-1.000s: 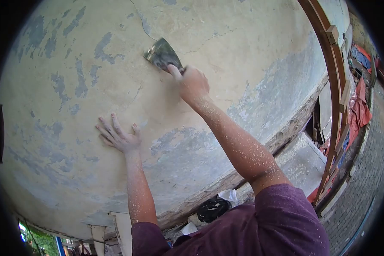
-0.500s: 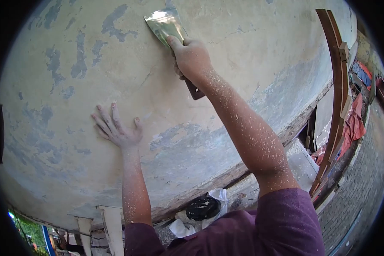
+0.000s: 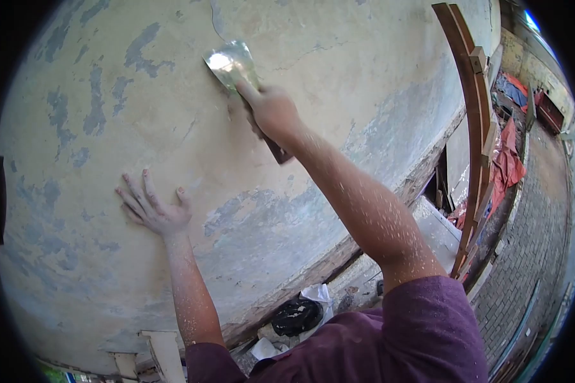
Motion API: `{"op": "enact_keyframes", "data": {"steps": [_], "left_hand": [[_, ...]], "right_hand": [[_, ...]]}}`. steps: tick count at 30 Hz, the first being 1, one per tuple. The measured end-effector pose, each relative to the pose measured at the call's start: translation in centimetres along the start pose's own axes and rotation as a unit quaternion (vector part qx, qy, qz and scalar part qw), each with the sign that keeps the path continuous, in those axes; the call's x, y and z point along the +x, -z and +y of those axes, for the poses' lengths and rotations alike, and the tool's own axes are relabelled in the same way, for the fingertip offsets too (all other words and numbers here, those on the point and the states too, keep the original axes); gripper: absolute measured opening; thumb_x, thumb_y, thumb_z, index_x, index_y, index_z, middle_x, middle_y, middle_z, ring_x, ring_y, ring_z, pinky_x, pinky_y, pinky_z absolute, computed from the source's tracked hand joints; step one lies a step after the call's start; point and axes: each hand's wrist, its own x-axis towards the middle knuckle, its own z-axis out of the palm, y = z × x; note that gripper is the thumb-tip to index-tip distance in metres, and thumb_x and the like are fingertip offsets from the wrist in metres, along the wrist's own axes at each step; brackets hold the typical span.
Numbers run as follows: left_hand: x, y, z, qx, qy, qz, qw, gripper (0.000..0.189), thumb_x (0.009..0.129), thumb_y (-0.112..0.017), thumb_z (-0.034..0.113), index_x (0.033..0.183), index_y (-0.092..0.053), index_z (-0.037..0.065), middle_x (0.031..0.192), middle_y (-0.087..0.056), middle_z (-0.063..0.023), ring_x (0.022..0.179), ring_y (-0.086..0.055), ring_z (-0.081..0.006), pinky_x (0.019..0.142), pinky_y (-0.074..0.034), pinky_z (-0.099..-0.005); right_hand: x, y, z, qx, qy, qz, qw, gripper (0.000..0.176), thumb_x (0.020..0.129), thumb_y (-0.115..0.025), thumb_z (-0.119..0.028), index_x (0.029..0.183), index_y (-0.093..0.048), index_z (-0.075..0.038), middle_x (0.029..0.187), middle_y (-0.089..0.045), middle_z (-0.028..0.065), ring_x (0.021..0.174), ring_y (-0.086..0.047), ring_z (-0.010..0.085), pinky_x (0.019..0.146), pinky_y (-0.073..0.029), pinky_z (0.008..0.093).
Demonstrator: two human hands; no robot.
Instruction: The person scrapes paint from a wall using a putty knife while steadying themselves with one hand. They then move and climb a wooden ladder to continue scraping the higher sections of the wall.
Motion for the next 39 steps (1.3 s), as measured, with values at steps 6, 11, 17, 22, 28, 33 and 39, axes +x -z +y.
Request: {"op": "enact_keyframes", "data": {"steps": [6, 11, 17, 22, 28, 33, 39], "left_hand": [[0.3, 0.1, 0.2, 0.012, -0.011, 0.002, 1.000, 0.066, 0.088, -0.032, 0.056, 0.139, -0.039, 0.016, 0.146, -0.032, -0.0191, 0.137, -0.024, -0.0427, 0.107, -0.014, -0.0573], [0.3, 0.2, 0.2, 0.025, -0.010, -0.007, 1.000, 0.068, 0.089, -0.032, 0.060, 0.138, -0.038, 0.014, 0.148, -0.029, -0.0196, 0.136, -0.024, -0.0456, 0.101, -0.022, -0.0620], [0.4, 0.2, 0.4, 0.032, -0.021, 0.001, 0.999, 0.071, 0.089, -0.032, 0.063, 0.139, -0.036, 0.013, 0.149, -0.027, -0.0190, 0.136, -0.023, -0.0457, 0.101, -0.022, -0.0624], [2.3, -0.6, 5.3, 0.003, 0.019, 0.038, 0.999, 0.068, 0.090, -0.037, 0.057, 0.136, -0.035, 0.007, 0.147, -0.023, -0.0255, 0.136, -0.020, -0.0485, 0.102, -0.019, -0.0635], [6.0, -4.4, 18.2, -0.144, -0.066, 0.015, 0.987, 0.063, 0.090, -0.037, 0.053, 0.133, -0.037, 0.007, 0.146, -0.024, -0.0290, 0.135, -0.021, -0.0495, 0.103, -0.018, -0.0635], [4.1, -6.8, 20.5, 0.009, -0.087, -0.054, 0.995, 0.066, 0.091, -0.032, 0.060, 0.135, -0.038, 0.011, 0.145, -0.029, -0.0265, 0.136, -0.021, -0.0480, 0.104, -0.016, -0.0618], [3.8, -7.2, 20.5, 0.019, -0.099, -0.040, 0.994, 0.065, 0.091, -0.032, 0.059, 0.135, -0.038, 0.011, 0.147, -0.028, -0.0252, 0.136, -0.020, -0.0471, 0.103, -0.016, -0.0638]], "right_hand": [[-1.6, 5.4, 6.4, -0.004, -0.064, 0.026, 0.998, 0.038, 0.093, -0.054, -0.038, 0.070, -0.050, -0.008, 0.055, -0.044, -0.0024, 0.041, -0.040, 0.0061, 0.037, -0.033, 0.0231], [6.6, 4.1, -6.9, 0.001, 0.069, -0.018, 0.997, 0.039, 0.094, -0.051, -0.040, 0.069, -0.047, -0.010, 0.056, -0.044, -0.0020, 0.044, -0.041, 0.0080, 0.043, -0.037, 0.0249], [1.6, 13.2, 9.1, 0.007, -0.051, 0.045, 0.998, 0.040, 0.094, -0.051, -0.042, 0.070, -0.050, -0.010, 0.053, -0.043, -0.0031, 0.041, -0.040, 0.0073, 0.039, -0.033, 0.0244], [-3.8, 22.5, 26.6, -0.010, -0.221, 0.177, 0.959, 0.043, 0.089, -0.058, -0.046, 0.073, -0.058, -0.006, 0.055, -0.049, 0.0002, 0.042, -0.044, 0.0088, 0.039, -0.034, 0.0255], [1.2, 26.2, 24.0, -0.191, -0.179, 0.169, 0.950, 0.062, 0.084, -0.055, -0.062, 0.064, -0.061, -0.003, 0.058, -0.055, 0.0048, 0.051, -0.052, 0.0139, 0.049, -0.040, 0.0303], [0.4, 26.8, 26.2, -0.185, -0.126, 0.173, 0.959, 0.065, 0.085, -0.052, -0.062, 0.069, -0.065, -0.001, 0.059, -0.057, 0.0071, 0.057, -0.055, 0.0154, 0.054, -0.042, 0.0308], [2.8, 28.8, 21.9, -0.267, -0.197, 0.179, 0.926, 0.068, 0.085, -0.045, -0.067, 0.087, -0.071, -0.004, 0.080, -0.067, 0.0176, 0.079, -0.064, 0.0316, 0.070, -0.046, 0.0411]]}}
